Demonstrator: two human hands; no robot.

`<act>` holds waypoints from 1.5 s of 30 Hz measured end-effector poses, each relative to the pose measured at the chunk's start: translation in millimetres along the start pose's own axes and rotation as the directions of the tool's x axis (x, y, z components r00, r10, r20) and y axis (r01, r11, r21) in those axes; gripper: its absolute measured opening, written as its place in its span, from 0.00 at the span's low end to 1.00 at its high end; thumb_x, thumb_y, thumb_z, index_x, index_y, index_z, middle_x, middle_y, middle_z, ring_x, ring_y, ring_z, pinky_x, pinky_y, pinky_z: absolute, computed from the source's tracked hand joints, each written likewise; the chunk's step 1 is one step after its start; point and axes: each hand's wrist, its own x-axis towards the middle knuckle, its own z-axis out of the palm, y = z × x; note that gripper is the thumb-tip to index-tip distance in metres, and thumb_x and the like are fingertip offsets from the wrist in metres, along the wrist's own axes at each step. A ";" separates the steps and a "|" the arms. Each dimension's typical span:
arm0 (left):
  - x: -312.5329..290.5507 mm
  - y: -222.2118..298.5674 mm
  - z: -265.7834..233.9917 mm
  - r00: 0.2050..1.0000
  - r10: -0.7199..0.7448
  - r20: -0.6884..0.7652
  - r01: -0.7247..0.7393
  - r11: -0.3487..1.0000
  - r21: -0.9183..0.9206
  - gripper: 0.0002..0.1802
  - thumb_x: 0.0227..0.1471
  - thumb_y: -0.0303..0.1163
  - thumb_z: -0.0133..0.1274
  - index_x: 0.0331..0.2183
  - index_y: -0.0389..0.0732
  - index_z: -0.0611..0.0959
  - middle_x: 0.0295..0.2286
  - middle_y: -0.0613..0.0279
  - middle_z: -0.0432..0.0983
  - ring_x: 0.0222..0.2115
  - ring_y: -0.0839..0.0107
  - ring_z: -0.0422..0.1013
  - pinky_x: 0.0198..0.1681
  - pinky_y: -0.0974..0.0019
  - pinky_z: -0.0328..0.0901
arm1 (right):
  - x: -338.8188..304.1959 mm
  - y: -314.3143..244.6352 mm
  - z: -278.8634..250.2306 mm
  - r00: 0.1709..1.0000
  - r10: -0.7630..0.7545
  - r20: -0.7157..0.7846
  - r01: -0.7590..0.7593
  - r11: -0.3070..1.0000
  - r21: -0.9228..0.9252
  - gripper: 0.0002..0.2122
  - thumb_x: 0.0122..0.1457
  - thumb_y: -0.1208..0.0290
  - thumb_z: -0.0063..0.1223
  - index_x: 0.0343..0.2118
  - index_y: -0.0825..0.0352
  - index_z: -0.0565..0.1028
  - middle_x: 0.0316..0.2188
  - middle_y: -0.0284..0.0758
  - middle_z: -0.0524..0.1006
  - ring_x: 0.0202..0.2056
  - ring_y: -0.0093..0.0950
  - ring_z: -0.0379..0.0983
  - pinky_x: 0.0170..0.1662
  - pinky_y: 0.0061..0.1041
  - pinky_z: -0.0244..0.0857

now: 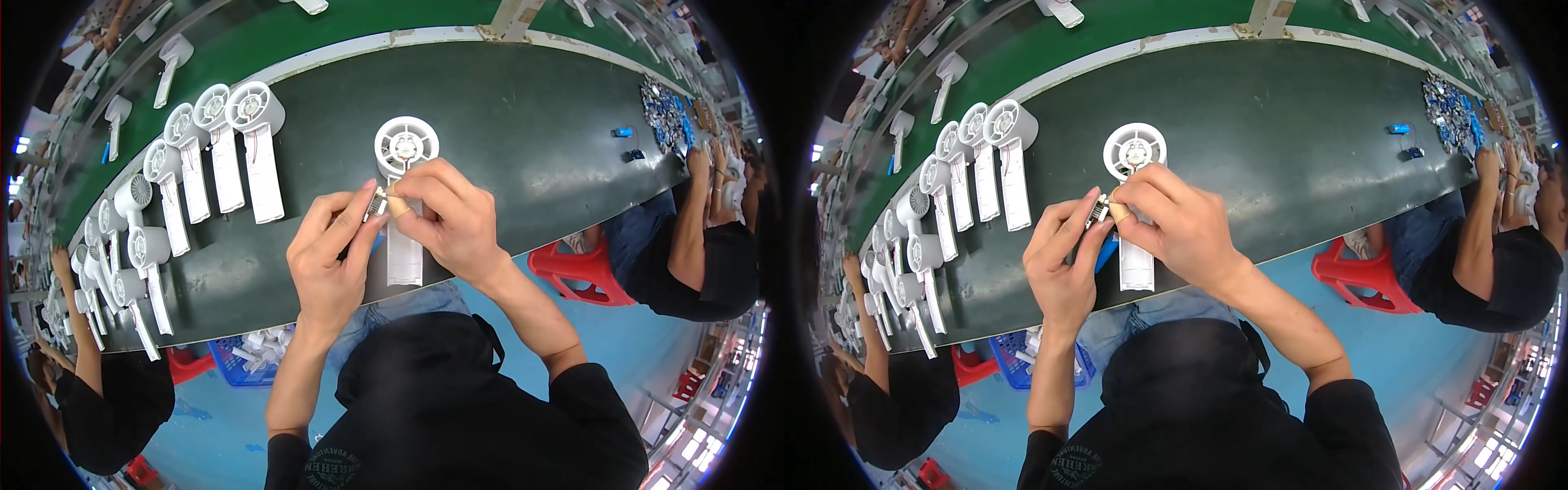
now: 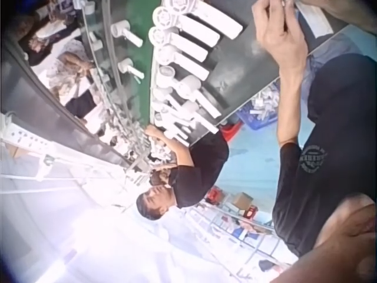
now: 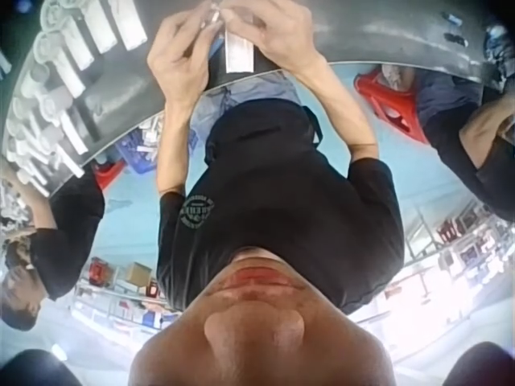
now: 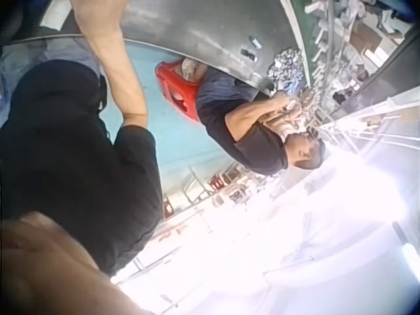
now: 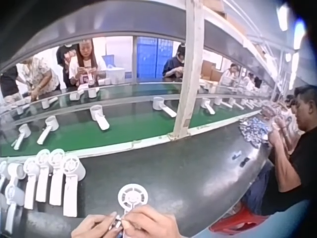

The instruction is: The person assembles portable fans by connecting circuit boards and batteries to the wiring, fitting them into the plastic fan handles by hand, and placing the assembled units onto the conveyor belt.

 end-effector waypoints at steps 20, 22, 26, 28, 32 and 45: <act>7.8 -8.8 -11.5 0.984 0.105 0.145 -0.102 0.994 -0.031 0.18 0.47 0.18 0.60 0.44 0.33 0.83 0.35 0.54 0.79 0.32 0.63 0.74 0.33 0.66 0.69 | 4.0 6.8 -4.5 0.995 -0.032 0.090 0.028 0.999 0.045 0.10 0.45 0.83 0.63 0.30 0.67 0.75 0.29 0.31 0.76 0.17 0.16 0.65 0.19 0.18 0.58; 9.0 -8.8 -14.7 0.971 0.113 0.209 -0.106 0.993 -0.045 0.18 0.48 0.18 0.59 0.44 0.32 0.83 0.35 0.54 0.79 0.32 0.62 0.74 0.32 0.66 0.68 | 4.4 9.2 -4.6 0.988 -0.123 0.096 0.120 0.992 0.038 0.11 0.44 0.85 0.62 0.31 0.67 0.74 0.29 0.32 0.76 0.20 0.20 0.68 0.21 0.20 0.63; 9.4 -12.1 -19.4 0.954 0.130 0.270 -0.117 0.991 -0.062 0.17 0.52 0.18 0.55 0.46 0.33 0.82 0.36 0.54 0.78 0.33 0.67 0.74 0.37 0.70 0.68 | 1.5 10.0 -4.1 0.979 -0.172 0.107 0.171 0.985 0.020 0.11 0.43 0.85 0.61 0.31 0.68 0.74 0.28 0.33 0.76 0.22 0.24 0.70 0.25 0.22 0.66; 10.2 -15.5 -18.4 0.956 0.138 0.258 -0.116 0.988 -0.100 0.17 0.48 0.17 0.58 0.44 0.31 0.82 0.33 0.55 0.78 0.30 0.62 0.72 0.31 0.65 0.67 | 2.2 11.1 -3.6 0.977 -0.173 0.126 0.171 0.985 0.030 0.11 0.43 0.86 0.61 0.31 0.68 0.74 0.27 0.34 0.76 0.24 0.26 0.71 0.26 0.23 0.67; 14.4 -12.7 -20.5 0.950 0.120 0.287 -0.095 0.990 -0.101 0.18 0.48 0.17 0.58 0.44 0.32 0.82 0.33 0.54 0.78 0.29 0.63 0.72 0.30 0.65 0.66 | 7.7 13.7 -4.3 0.972 -0.205 0.112 0.198 0.978 0.065 0.12 0.43 0.86 0.61 0.31 0.68 0.74 0.27 0.34 0.76 0.24 0.26 0.71 0.26 0.23 0.67; 4.5 -7.2 -6.8 0.925 -0.255 0.281 0.358 0.833 -0.422 0.17 0.65 0.29 0.44 0.52 0.32 0.75 0.31 0.61 0.77 0.33 0.76 0.73 0.39 0.70 0.69 | -31.2 -31.2 -17.7 0.793 0.580 0.186 -0.599 0.797 0.071 0.28 0.53 0.84 0.59 0.58 0.69 0.63 0.28 0.28 0.73 0.24 0.11 0.64 0.27 0.12 0.57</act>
